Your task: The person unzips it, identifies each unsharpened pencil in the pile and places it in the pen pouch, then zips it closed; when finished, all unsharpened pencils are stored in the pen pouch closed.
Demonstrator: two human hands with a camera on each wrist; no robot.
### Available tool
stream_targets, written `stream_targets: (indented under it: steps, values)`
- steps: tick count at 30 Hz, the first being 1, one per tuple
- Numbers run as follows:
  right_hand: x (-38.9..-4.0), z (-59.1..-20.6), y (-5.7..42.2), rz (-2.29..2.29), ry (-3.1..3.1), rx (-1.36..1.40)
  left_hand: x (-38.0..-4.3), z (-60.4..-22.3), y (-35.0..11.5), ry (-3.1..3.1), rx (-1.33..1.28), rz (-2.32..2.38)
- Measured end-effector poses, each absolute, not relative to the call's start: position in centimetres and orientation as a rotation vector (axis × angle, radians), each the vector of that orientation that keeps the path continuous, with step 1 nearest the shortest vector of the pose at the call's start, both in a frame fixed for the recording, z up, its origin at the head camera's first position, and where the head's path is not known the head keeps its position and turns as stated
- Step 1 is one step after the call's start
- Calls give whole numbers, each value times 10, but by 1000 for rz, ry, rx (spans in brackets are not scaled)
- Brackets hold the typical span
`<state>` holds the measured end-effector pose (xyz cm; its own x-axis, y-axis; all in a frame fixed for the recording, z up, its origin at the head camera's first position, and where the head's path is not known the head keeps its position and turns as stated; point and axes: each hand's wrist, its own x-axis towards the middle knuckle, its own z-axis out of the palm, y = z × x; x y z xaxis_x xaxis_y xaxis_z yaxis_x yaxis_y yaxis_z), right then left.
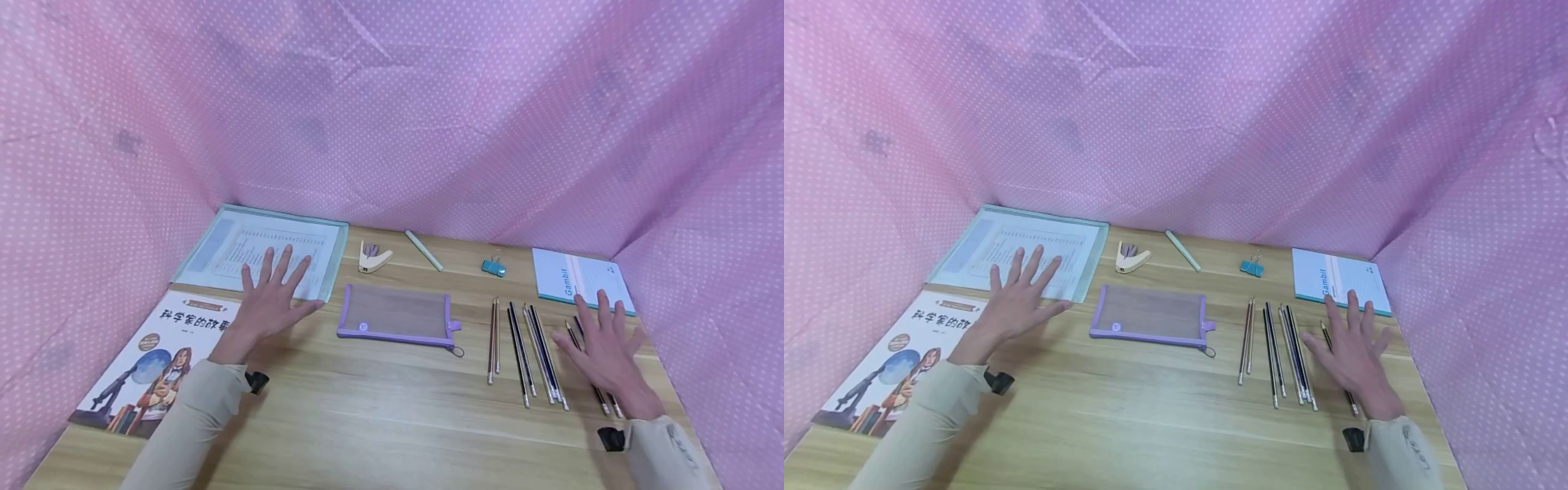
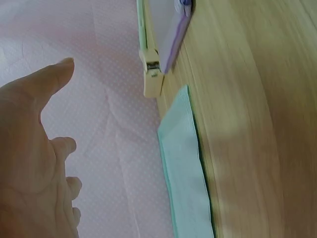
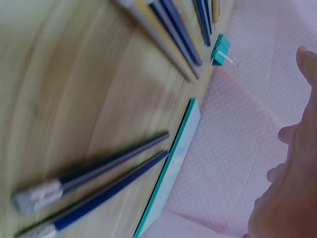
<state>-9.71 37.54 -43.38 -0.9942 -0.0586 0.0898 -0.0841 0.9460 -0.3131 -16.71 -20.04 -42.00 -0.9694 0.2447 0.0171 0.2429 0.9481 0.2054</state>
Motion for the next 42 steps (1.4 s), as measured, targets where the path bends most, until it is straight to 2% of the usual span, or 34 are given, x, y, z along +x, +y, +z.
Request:
stream_targets:
  steps: [29,42]
  values:
    - [-129,-442,282,561,-3014,262,-148,-436,-129,3056,529,433]
    - [-139,-452,238,623,-2997,353,-142,-453,-115,3014,583,474]
